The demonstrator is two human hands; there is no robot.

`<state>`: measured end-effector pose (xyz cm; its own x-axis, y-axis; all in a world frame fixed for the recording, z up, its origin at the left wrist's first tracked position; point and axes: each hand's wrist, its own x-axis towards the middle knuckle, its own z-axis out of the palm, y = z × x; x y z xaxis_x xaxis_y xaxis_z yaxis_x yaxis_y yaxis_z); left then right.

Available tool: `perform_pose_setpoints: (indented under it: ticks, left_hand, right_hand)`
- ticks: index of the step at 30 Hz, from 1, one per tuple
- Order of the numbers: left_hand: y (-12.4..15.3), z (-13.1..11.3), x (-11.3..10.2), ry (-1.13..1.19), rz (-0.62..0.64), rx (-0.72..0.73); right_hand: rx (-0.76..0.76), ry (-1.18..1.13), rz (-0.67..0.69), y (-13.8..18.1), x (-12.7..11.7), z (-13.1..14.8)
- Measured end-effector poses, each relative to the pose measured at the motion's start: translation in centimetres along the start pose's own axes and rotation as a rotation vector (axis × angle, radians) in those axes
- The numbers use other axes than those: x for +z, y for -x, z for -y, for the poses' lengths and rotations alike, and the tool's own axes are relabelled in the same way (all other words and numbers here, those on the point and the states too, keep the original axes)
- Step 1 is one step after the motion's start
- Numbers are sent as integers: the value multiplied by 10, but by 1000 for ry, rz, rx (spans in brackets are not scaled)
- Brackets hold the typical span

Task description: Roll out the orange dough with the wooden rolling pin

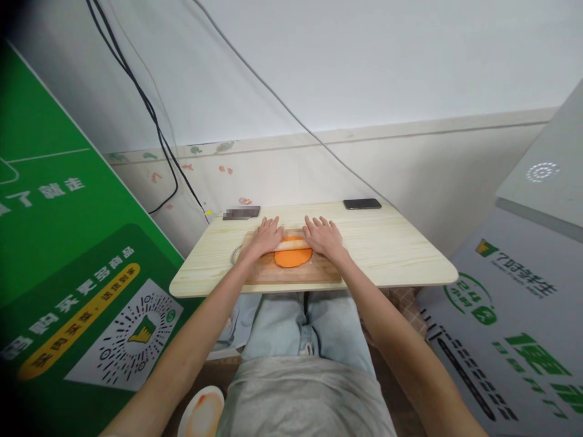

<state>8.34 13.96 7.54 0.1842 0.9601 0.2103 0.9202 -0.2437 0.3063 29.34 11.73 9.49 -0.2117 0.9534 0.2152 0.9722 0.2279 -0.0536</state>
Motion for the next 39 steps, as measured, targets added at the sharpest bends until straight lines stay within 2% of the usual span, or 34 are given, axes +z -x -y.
perform_pose_setpoints:
  ticks: [4, 13, 17, 22, 27, 32, 36, 39]
  left_hand:
    - [19, -4, -2, -30, 7, 29]
    - [79, -24, 0, -66, -146, 45]
    - [89, -21, 0, 9, -131, 66]
    - [69, -2, -15, 277, -5, 32]
    - [44, 6, -27, 372, 79, 81]
    - [27, 7, -18, 464, 129, 100]
    - [11, 13, -9, 766, 191, 63]
    - [-1, 21, -12, 925, 249, 78]
  right_hand:
    - [-4, 27, -84, 19, 5, 3]
    - [-90, 9, -213, 66, 6, 8]
    - [-137, -22, -234, 80, 8, 3]
    - [-297, -176, -193, 86, 11, -14]
    - [-381, -335, -233, 88, 10, -25]
    - [-461, -359, -181, 89, 6, -31]
    - [-453, -341, -188, 87, 5, -34]
    - [-405, -330, -236, 85, 2, -35]
